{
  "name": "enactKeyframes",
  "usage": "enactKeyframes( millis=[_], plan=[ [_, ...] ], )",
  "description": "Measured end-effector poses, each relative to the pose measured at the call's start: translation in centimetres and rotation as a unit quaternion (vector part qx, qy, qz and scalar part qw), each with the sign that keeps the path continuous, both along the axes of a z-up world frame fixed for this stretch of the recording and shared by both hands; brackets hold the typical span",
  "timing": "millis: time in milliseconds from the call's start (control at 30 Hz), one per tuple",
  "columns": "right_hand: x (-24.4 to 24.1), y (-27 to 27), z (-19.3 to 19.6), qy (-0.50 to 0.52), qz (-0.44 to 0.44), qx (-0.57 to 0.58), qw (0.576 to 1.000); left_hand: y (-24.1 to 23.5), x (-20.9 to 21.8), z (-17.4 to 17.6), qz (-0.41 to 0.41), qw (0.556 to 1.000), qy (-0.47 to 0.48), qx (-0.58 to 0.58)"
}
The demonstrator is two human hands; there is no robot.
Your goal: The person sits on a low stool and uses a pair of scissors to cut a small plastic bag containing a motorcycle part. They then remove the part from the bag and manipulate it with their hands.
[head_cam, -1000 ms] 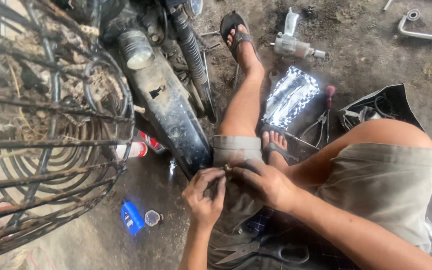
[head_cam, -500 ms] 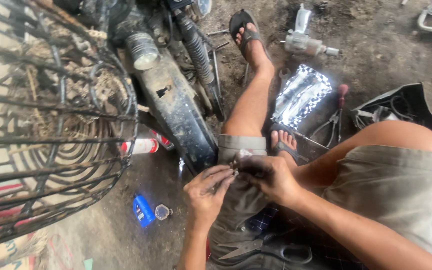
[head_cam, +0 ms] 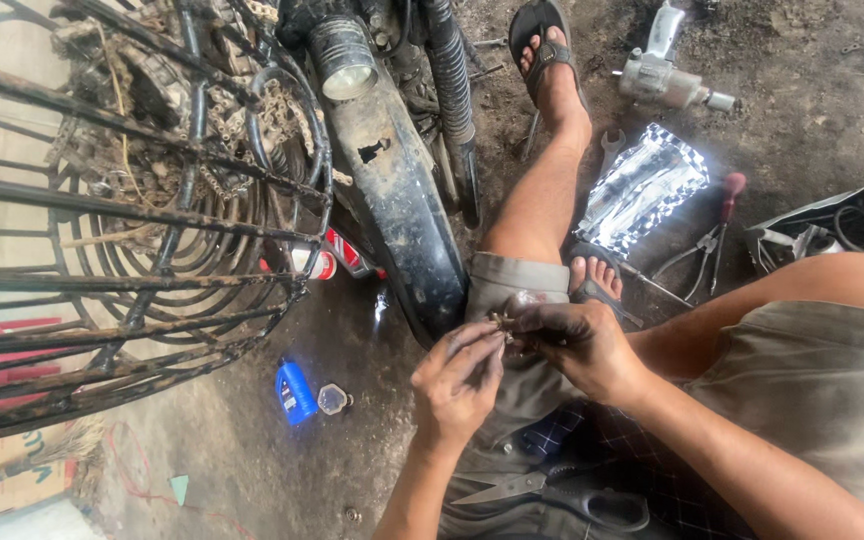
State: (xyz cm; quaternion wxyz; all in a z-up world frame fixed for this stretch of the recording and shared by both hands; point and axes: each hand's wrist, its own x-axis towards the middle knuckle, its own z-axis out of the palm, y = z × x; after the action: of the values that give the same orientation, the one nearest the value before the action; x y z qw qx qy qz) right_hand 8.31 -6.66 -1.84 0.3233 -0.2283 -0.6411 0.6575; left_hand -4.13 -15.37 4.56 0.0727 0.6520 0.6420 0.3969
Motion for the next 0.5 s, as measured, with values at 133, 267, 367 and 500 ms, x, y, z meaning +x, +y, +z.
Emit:
enactKeyframes(
  millis=[133, 267, 367, 500],
  plan=[
    [0.2, 0.1, -0.2, -0.005, 0.012, -0.003, 1.000, -0.2, -0.3, -0.1, -0.001, 1.000, -0.008, -0.005],
    [0.1, -0.1, -0.8, -0.018, 0.012, 0.014, 1.000, -0.4, -1.0, 0.1, -0.030, 0.999, -0.010, -0.027],
    [0.1, -0.1, -0.7, -0.019, 0.011, 0.020, 1.000, -0.5, -1.3, 0.0, -0.046, 0.998, -0.007, -0.035],
    [0.2, 0.0, -0.4, 0.003, 0.013, 0.036, 0.999, -0.2, -1.2, 0.1, -0.058, 0.998, 0.020, -0.011]
  ],
)
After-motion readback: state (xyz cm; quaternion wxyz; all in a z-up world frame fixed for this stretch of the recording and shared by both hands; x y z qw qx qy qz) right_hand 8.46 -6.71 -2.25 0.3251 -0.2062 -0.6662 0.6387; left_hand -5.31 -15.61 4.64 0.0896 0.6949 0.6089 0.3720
